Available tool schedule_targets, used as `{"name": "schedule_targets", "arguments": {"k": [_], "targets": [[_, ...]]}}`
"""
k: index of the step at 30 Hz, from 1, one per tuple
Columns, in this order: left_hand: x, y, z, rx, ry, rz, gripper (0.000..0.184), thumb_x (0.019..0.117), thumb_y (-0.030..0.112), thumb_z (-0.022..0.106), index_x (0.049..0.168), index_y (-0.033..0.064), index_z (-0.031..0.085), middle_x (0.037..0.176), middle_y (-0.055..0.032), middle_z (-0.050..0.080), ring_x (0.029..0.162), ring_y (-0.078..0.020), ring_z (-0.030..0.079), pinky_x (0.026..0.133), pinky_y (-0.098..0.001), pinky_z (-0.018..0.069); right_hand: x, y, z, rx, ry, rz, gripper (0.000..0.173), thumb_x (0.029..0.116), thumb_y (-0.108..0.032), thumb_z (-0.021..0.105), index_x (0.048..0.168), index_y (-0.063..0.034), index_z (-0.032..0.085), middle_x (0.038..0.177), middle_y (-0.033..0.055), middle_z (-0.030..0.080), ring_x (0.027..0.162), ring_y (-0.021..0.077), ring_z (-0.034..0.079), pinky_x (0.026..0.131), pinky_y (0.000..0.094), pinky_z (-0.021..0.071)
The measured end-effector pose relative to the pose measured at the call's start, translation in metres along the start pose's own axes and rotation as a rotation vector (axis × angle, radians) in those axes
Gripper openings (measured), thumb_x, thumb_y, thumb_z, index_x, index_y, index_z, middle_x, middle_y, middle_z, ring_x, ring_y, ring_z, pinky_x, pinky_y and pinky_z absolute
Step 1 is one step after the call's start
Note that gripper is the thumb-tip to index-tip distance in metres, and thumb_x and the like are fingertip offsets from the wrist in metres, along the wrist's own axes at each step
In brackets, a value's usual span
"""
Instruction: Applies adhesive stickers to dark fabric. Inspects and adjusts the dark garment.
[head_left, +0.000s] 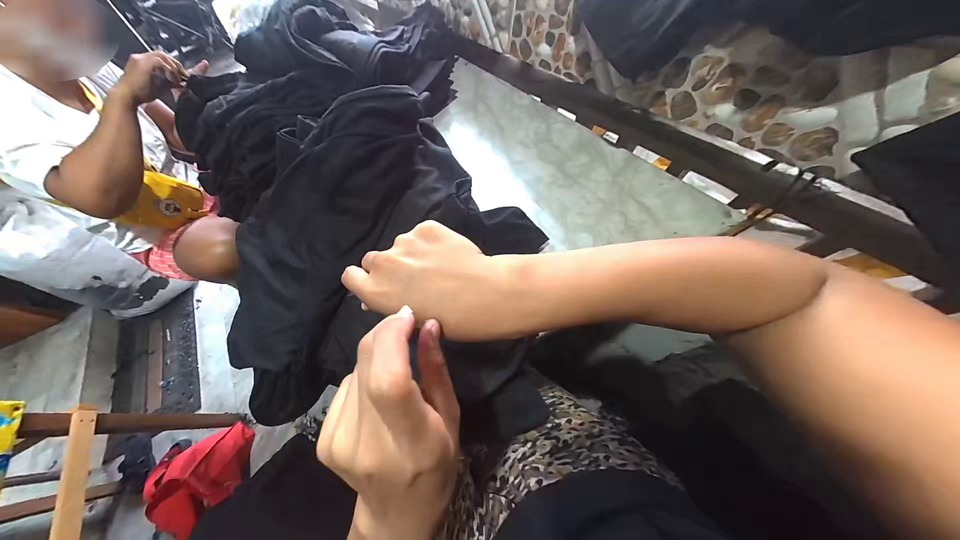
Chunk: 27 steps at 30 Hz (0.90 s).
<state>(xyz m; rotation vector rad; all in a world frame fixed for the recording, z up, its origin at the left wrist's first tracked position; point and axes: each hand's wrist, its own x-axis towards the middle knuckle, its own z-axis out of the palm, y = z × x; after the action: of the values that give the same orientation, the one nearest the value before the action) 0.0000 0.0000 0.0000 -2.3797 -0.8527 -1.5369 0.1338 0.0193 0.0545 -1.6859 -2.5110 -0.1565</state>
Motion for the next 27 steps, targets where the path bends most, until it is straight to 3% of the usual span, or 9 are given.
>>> {"name": "schedule_targets", "arguments": {"k": [2,4,6,9,13,17,21,24,27], "targets": [[0.002,-0.006,-0.006,-0.109,-0.036,-0.067,0.033,0.0988,0.023,0.065,0.109,-0.0049,0.053,0.076,-0.0100,0.061,0.053,-0.0079,0.048,0.051,-0.0197,0.0378,-0.001,0.000,0.000,-0.010,-0.003,0.000,0.008,0.0947,-0.009,0.066,0.100,-0.0039,0.065,0.074,0.0065,0.057,0.062,0.0230,0.059,0.050,0.0362,0.0401],[0.005,-0.014,-0.012,-0.450,-0.120,-0.201,0.029,0.0973,0.025,0.068,0.110,0.0033,0.053,0.087,0.0014,0.057,0.064,0.0050,0.048,0.058,-0.0086,0.0427,-0.003,0.000,0.000,-0.013,0.020,0.005,0.008,0.0930,-0.006,0.065,0.100,-0.0030,0.066,0.075,0.0075,0.058,0.060,0.0232,0.059,0.049,0.0361,0.0401],[0.009,-0.019,-0.014,-0.724,-0.164,-0.308,0.014,0.0959,0.023,0.068,0.101,0.0133,0.059,0.089,0.0120,0.056,0.069,0.0098,0.051,0.061,-0.0068,0.0459,-0.006,0.000,-0.001,-0.004,0.033,-0.003,0.007,0.0940,-0.006,0.064,0.100,-0.0034,0.066,0.075,0.0081,0.059,0.061,0.0238,0.059,0.049,0.0367,0.0405],[0.010,-0.022,-0.008,-0.720,-0.165,-0.314,0.007,0.0951,0.017,0.065,0.092,0.0129,0.061,0.084,0.0119,0.052,0.069,0.0089,0.050,0.061,-0.0065,0.0444,-0.010,-0.001,-0.004,0.013,0.035,-0.030,0.010,0.0907,-0.006,0.068,0.100,-0.0046,0.067,0.075,0.0071,0.058,0.060,0.0231,0.058,0.048,0.0358,0.0384],[0.007,-0.023,0.001,-0.580,-0.099,-0.271,0.014,0.0964,0.021,0.066,0.094,0.0082,0.062,0.088,0.0071,0.050,0.069,0.0088,0.046,0.060,-0.0052,0.0409,-0.013,0.000,-0.004,0.038,0.038,-0.041,0.012,0.0895,-0.009,0.071,0.100,-0.0046,0.067,0.077,0.0076,0.058,0.062,0.0232,0.058,0.050,0.0361,0.0379],[0.006,-0.027,-0.004,-0.527,-0.111,-0.335,0.047,0.0913,0.034,0.075,0.118,0.0029,0.051,0.096,0.0060,0.051,0.067,0.0092,0.046,0.059,-0.0072,0.0419,-0.015,-0.002,0.000,-0.005,0.051,-0.029,0.010,0.0965,-0.014,0.065,0.098,-0.0046,0.067,0.074,0.0071,0.057,0.058,0.0226,0.057,0.047,0.0351,0.0376],[0.005,-0.042,-0.014,-0.896,-0.094,-0.524,0.046,0.0879,0.052,0.072,0.117,0.0236,0.052,0.101,0.0187,0.063,0.075,0.0051,0.064,0.069,-0.0155,0.0577,-0.021,0.008,0.000,0.052,0.113,-0.018,0.020,0.1001,-0.023,0.062,0.098,-0.0037,0.068,0.074,0.0100,0.060,0.060,0.0278,0.061,0.049,0.0409,0.0430],[-0.001,-0.059,-0.024,-1.134,-0.089,-0.595,0.028,0.0882,0.033,0.078,0.113,0.0231,0.069,0.114,0.0089,0.072,0.096,-0.0081,0.072,0.089,-0.0269,0.0608,-0.025,0.034,-0.005,0.156,0.140,0.010,0.024,0.1013,-0.027,0.060,0.101,-0.0043,0.068,0.075,0.0113,0.064,0.068,0.0316,0.066,0.056,0.0488,0.0480],[-0.005,-0.063,-0.023,-1.050,-0.045,-0.562,0.015,0.0915,0.014,0.073,0.104,0.0205,0.074,0.108,0.0097,0.072,0.091,-0.0054,0.071,0.083,-0.0232,0.0617,-0.029,0.054,-0.011,0.316,0.131,-0.027,0.026,0.0998,-0.034,0.061,0.102,-0.0090,0.070,0.071,0.0028,0.061,0.064,0.0211,0.062,0.054,0.0432,0.0463]]}}
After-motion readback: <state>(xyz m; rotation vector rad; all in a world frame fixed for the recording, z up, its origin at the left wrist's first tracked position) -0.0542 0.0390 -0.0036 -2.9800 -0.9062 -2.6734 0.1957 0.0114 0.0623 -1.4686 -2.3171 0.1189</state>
